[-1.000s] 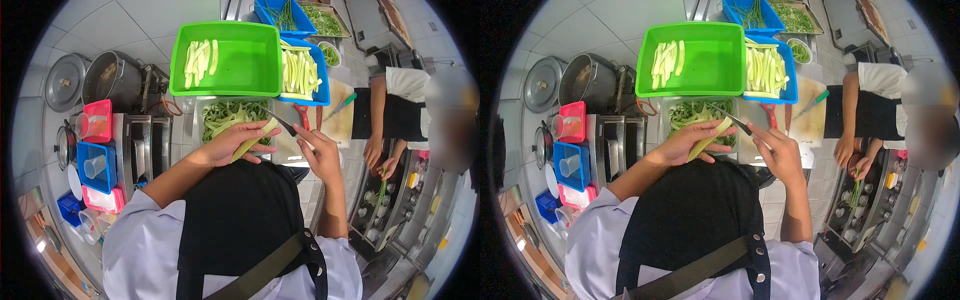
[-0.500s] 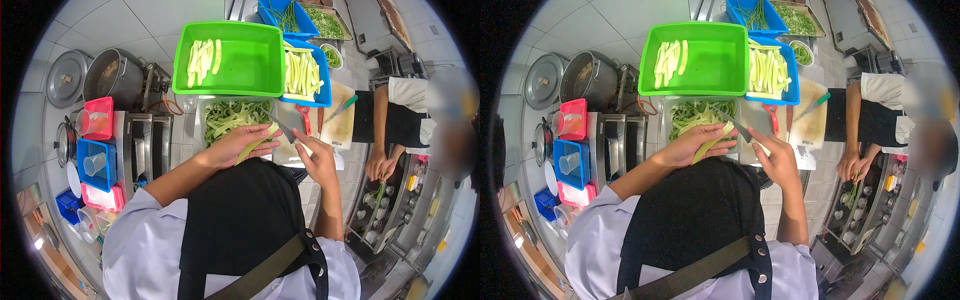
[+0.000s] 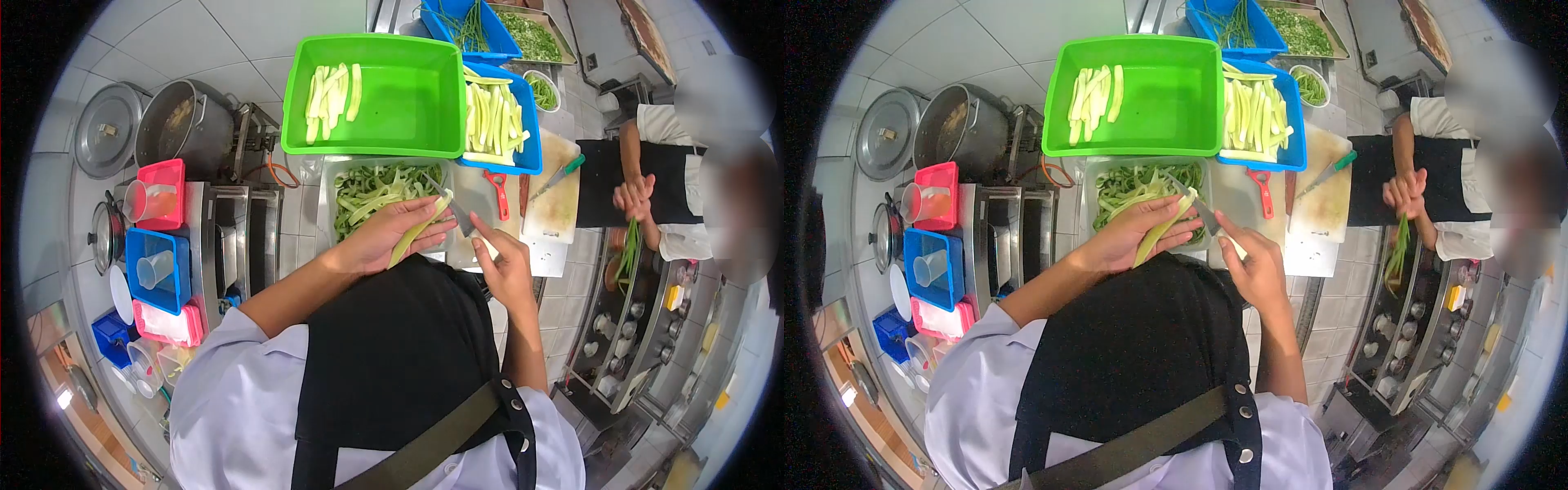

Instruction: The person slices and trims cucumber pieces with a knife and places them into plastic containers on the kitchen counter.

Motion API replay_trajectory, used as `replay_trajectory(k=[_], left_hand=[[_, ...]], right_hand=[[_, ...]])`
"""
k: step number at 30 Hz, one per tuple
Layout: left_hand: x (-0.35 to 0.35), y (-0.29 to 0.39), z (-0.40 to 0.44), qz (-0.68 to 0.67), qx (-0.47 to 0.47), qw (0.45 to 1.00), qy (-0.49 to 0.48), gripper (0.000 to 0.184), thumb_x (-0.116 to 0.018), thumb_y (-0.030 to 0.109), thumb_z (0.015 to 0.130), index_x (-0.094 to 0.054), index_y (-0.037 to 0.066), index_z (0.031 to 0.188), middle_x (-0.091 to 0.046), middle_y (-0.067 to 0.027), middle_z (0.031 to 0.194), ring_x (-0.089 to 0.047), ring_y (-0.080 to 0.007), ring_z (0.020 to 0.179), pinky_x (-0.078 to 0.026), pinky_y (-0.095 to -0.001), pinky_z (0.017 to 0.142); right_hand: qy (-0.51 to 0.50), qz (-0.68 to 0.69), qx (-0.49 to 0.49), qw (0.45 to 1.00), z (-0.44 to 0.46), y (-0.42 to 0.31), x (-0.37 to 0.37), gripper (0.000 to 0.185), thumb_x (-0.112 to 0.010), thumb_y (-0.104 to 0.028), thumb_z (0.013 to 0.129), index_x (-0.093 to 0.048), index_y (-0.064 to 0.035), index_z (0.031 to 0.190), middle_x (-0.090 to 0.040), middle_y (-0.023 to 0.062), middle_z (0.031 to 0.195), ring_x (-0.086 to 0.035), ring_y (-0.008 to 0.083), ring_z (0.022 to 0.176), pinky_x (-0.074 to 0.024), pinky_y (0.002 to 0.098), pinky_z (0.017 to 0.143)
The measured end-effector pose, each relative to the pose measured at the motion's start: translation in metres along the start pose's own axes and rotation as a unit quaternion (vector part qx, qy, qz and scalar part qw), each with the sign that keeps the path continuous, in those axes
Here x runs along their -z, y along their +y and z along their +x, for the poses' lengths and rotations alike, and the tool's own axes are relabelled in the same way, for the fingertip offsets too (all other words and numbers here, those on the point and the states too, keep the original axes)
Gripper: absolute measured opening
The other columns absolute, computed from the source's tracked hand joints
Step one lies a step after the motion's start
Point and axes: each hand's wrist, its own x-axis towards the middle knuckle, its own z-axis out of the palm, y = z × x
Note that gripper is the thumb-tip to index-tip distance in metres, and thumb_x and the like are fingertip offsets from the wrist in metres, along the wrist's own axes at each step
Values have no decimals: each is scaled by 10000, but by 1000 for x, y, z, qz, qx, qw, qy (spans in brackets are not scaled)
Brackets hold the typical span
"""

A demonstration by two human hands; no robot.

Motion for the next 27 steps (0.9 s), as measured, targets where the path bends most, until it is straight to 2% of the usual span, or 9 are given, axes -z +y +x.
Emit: replay_trajectory(k=[5,7,13,17,23,25,27], left_hand=[[0,-3,1,-3,-10,1000,9,466,-576,258,1181,-509,-2,1562,-582,-121,1564,-589,-275,1478,-527,-378,1224],[1,-4,3,-7,-19,1000,8,465,-577,254,1181,-512,5,1568,-575,-112,1586,-595,-266,1468,-522,-377,1229],[8,-11,8,-32,-41,999,4,453,-571,236,1182,-524,42,1589,-569,-79,1629,-605,-217,1436,-508,-364,1236],[10,-10,9,-23,-58,998,8,439,-558,240,1188,-537,53,1584,-587,-74,1616,-598,-200,1445,-503,-352,1229],[13,-11,10,-9,-66,998,15,451,-569,287,1185,-557,59,1574,-591,-68,1613,-592,-196,1453,-488,-374,1233],[14,-11,12,-9,-77,997,21,452,-572,294,1184,-561,64,1573,-592,-71,1612,-585,-200,1465,-483,-375,1229],[12,-9,11,-12,-89,996,27,454,-575,300,1183,-564,68,1572,-593,-74,1610,-577,-204,1478,-478,-377,1226]], right_hand=[[11,14,13,1000,-1,6,-4,430,-734,-31,1020,-738,-48,1450,-692,132,803,-506,135,637,-419,323,588],[3,19,0,1000,-1,3,-5,436,-737,-40,1015,-741,-80,1449,-701,184,830,-604,264,653,-498,378,663],[15,53,-6,998,-5,7,-15,410,-729,-40,1019,-744,-50,1429,-767,228,948,-708,301,772,-549,372,759],[4,58,-11,998,-10,9,-23,411,-728,-41,1021,-742,-52,1432,-781,230,981,-720,303,791,-554,368,775],[18,80,7,997,-13,8,-26,411,-729,-44,1019,-746,-62,1430,-760,213,928,-686,293,750,-549,360,758],[-26,57,-39,997,-15,3,-24,422,-735,-53,1014,-745,-77,1435,-746,204,906,-665,293,731,-543,363,745],[-24,58,-41,997,-17,4,-27,426,-739,-63,1013,-745,-89,1438,-749,204,912,-670,307,733,-544,372,743]])
